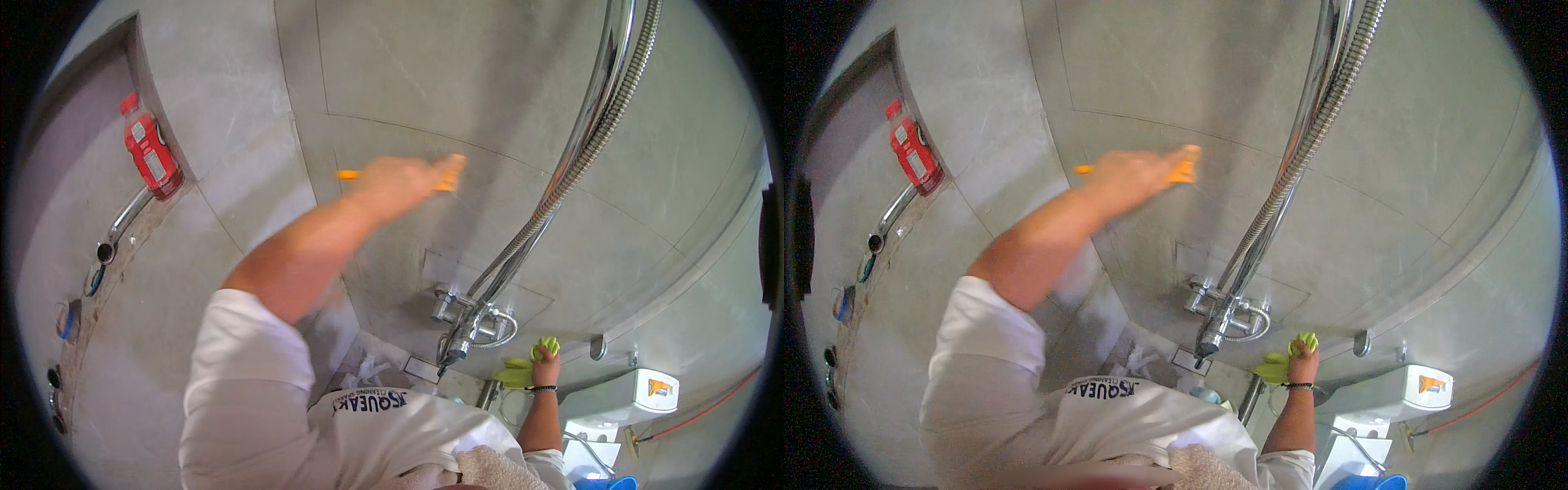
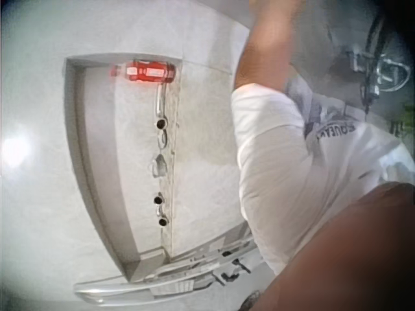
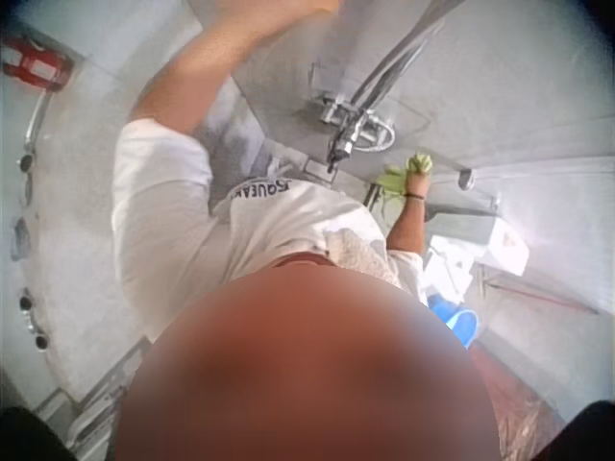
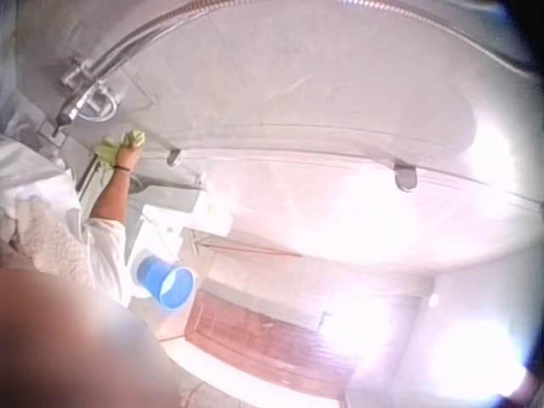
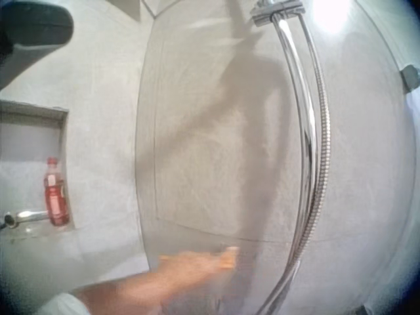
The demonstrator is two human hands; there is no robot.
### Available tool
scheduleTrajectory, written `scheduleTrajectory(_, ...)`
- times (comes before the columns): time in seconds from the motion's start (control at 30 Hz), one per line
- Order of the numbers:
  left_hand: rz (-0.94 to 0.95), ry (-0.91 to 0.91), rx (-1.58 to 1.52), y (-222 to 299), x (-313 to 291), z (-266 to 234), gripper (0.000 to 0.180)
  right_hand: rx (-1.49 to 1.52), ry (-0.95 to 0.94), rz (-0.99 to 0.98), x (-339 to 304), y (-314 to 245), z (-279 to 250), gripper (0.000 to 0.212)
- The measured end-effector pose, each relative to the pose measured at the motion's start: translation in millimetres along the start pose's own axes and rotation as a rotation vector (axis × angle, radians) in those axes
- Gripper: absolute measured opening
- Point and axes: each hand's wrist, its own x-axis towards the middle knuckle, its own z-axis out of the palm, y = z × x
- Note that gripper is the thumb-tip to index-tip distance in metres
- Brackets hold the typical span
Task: The person cleans the tiled walls of a shower area using a yellow plastic scraper and a green cloth. They scrape grout lines and wipe the surfaces repeatedly, focusing on the area around the shower fixtures.
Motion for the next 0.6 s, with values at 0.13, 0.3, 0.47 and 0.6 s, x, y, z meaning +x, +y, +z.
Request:
scheduleTrajectory(0.13, -0.123, -0.08, 0.158, -41, -28, 0, 0.056, 0.008, -0.002, 0.004, -23, 14, 5, 0.036)
scheduleTrajectory(0.3, 0.102, -0.009, 0.008, 22, 15, 13, 0.047, -0.066, 0.019, -0.003, -26, 10, 0, 0.033)
scheduleTrajectory(0.47, 0.031, 0.023, 0.146, -37, -15, 19, 0.054, -0.011, 0.109, 0.013, -37, 22, -14, 0.036)
scheduleTrajectory(0.6, 0.005, -0.044, 0.188, -28, -11, 2, 0.052, -0.033, 0.101, 0.076, -43, 9, -15, 0.039)
